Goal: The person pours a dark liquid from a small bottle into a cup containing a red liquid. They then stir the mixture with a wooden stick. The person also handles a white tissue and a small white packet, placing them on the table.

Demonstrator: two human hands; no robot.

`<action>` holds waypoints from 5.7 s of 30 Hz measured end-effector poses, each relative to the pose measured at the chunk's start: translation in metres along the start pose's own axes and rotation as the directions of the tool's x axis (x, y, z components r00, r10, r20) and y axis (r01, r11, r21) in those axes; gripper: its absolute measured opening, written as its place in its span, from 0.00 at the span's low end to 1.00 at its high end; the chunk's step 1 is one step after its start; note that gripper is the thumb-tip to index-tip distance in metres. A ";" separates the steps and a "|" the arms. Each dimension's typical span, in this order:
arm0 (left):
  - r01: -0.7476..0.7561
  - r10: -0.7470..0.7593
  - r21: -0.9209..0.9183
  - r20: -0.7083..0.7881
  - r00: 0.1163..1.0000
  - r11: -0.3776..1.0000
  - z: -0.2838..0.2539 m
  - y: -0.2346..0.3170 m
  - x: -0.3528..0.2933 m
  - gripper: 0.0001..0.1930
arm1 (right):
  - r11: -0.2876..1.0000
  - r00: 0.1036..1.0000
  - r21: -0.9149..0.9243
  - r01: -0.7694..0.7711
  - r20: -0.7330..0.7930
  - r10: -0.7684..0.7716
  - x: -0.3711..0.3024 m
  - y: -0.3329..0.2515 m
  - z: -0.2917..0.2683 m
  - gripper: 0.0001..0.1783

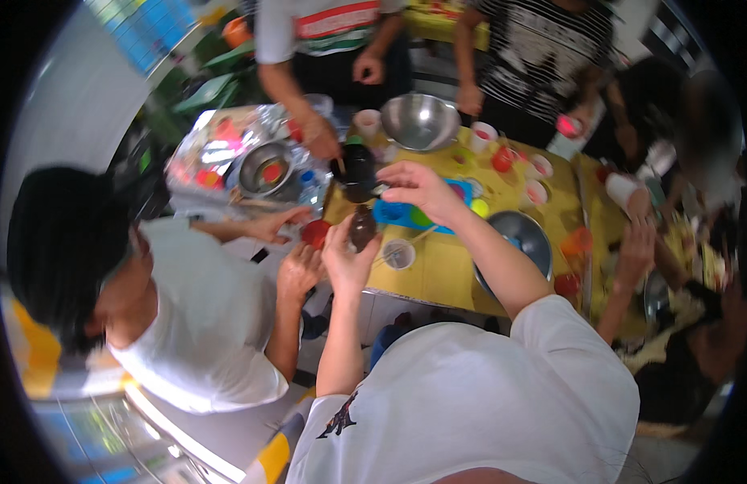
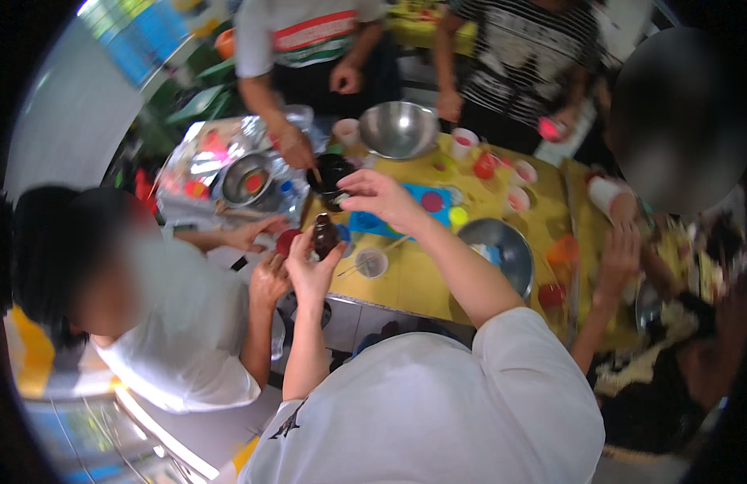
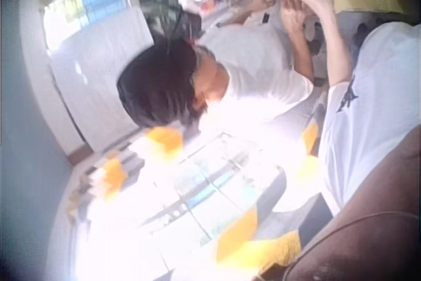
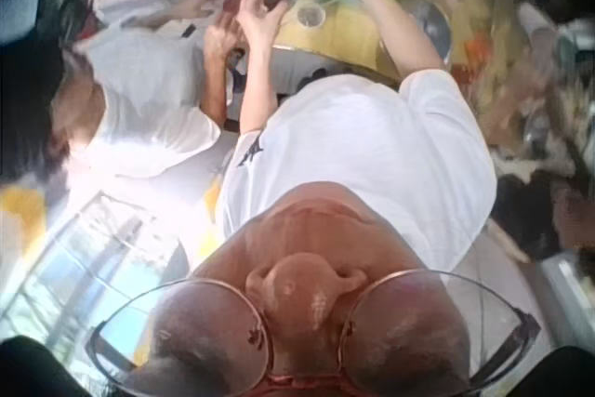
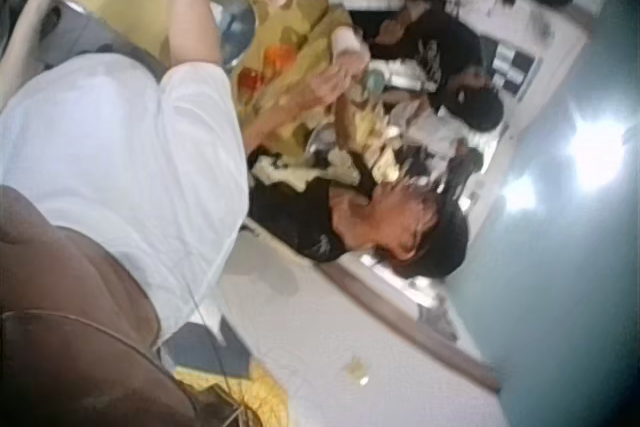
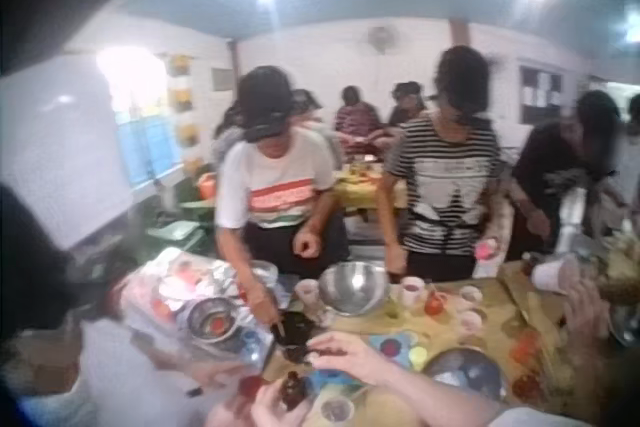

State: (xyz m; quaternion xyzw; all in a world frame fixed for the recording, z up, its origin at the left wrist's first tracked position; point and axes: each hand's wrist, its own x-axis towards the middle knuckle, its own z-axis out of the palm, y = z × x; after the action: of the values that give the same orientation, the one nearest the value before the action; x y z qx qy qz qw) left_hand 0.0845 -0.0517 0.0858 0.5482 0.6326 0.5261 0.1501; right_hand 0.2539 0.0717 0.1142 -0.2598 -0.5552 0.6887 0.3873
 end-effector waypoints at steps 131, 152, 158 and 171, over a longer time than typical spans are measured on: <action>0.004 0.492 -0.535 0.778 0.391 0.845 0.210 0.139 -0.114 0.27 | 0.144 0.904 -0.917 -0.371 -0.393 -0.170 -0.344 -0.128 -0.087 0.18; 0.053 0.420 -0.533 0.720 0.552 0.844 0.236 0.152 -0.103 0.26 | 0.241 0.880 -0.907 -0.345 -0.402 -0.253 -0.321 -0.110 -0.110 0.16; 0.001 0.426 -0.494 0.751 0.505 0.869 0.250 0.139 -0.091 0.31 | 0.276 0.857 -0.900 -0.336 -0.414 -0.307 -0.306 -0.099 -0.125 0.17; -0.268 0.330 -0.195 0.484 0.810 0.943 0.186 0.124 -0.026 0.55 | -0.022 0.715 -0.831 -0.556 -0.464 -0.522 -0.226 -0.093 -0.261 0.18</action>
State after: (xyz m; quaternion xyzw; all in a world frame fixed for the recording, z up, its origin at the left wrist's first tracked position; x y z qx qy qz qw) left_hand 0.3027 -0.0004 0.1043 0.7506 0.4436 0.4154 0.2594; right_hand 0.6100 0.0406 0.1226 -0.6974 -0.6694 -0.0840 0.2419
